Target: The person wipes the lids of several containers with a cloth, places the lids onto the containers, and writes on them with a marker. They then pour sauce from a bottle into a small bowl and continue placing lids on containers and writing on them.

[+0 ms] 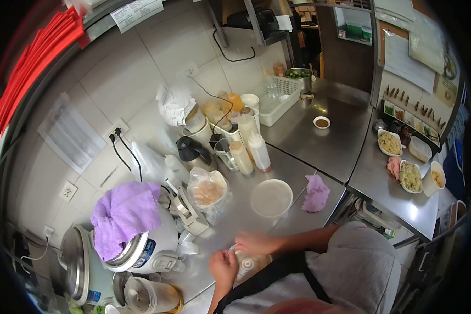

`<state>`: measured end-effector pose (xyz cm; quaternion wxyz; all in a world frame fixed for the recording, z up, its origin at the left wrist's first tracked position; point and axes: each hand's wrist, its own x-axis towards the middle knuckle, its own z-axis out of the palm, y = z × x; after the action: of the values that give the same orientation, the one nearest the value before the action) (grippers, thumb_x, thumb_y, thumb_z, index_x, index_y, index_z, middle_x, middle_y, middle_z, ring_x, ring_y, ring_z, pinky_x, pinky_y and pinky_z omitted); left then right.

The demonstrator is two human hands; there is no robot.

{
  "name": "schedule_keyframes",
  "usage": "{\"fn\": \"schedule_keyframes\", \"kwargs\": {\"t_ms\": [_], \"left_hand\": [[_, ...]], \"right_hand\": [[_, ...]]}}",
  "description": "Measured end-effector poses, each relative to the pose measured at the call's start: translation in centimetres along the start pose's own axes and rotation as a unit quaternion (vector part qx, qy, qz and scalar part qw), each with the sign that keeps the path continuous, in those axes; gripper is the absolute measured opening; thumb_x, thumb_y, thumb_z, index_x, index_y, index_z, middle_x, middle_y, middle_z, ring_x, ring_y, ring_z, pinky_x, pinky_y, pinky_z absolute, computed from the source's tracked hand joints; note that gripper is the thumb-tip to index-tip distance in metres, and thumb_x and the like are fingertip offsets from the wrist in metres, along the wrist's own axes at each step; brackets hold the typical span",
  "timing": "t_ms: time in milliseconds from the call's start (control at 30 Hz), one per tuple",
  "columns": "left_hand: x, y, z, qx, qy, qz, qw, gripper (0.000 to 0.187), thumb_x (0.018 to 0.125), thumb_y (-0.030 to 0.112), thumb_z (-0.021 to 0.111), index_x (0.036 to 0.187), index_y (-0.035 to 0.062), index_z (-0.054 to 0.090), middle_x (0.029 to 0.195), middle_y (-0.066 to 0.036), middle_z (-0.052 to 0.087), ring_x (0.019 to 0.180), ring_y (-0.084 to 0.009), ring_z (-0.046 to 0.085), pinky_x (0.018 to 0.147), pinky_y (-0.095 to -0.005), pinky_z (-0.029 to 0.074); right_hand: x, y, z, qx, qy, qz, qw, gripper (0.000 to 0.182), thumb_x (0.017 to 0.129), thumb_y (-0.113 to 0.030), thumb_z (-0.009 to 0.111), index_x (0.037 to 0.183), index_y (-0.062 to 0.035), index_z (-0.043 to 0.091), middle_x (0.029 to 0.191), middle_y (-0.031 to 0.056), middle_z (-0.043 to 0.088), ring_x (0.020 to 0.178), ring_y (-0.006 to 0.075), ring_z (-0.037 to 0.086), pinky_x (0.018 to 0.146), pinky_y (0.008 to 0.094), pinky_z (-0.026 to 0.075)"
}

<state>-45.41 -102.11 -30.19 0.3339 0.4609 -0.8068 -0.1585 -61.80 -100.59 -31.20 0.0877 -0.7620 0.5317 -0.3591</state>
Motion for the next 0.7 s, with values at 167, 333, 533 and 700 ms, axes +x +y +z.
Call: {"fn": "schedule_keyframes", "kwargs": {"t_ms": [167,333,533,700], "left_hand": [[0.8,-0.8,0.2,-0.033,-0.015,0.062,0.997,0.012,0.068,0.01,0.057,0.071,0.0014,0.049,0.071,-0.013,0.05,0.06,-0.0249,0.049,0.055,-0.0322,0.039],[0.4,-3.7,2.4,-0.195,-0.055,-0.042,0.978,0.01,0.07,0.008,0.055,0.072,0.0018,0.047,0.072,-0.012,0.051,0.065,-0.0232,0.049,0.059,-0.0301,0.04],[0.6,-2.2,1.4,-0.266,-0.078,-0.084,0.957,0.009,0.073,0.009,0.055,0.073,0.0021,0.049,0.075,-0.009,0.054,0.068,-0.0174,0.05,0.062,-0.0269,0.041],[0.3,-2.1,1.7,-0.328,-0.087,-0.111,0.934,0.007,0.074,0.008,0.055,0.074,0.0023,0.05,0.074,-0.005,0.054,0.067,-0.0097,0.047,0.06,-0.0225,0.04]], "right_hand": [[0.2,0.2,0.1,0.134,0.014,0.042,0.99,0.016,0.072,-0.024,0.055,0.073,-0.0085,0.051,0.068,0.0083,0.055,0.064,0.0267,0.054,0.053,0.0372,0.041],[-0.1,1.0,1.1,0.167,0.017,0.095,0.981,0.026,0.069,-0.033,0.059,0.071,-0.0078,0.051,0.06,0.0091,0.054,0.056,0.0289,0.053,0.05,0.0381,0.04],[-0.2,0.4,0.1,0.094,-0.015,0.144,0.985,0.036,0.067,-0.04,0.06,0.067,-0.0056,0.051,0.06,0.0107,0.054,0.056,0.0293,0.053,0.049,0.0382,0.04],[-0.6,0.8,0.3,0.06,-0.001,0.129,0.99,0.038,0.067,-0.04,0.061,0.066,-0.003,0.05,0.065,0.0151,0.055,0.06,0.0309,0.054,0.052,0.0381,0.041]]}}
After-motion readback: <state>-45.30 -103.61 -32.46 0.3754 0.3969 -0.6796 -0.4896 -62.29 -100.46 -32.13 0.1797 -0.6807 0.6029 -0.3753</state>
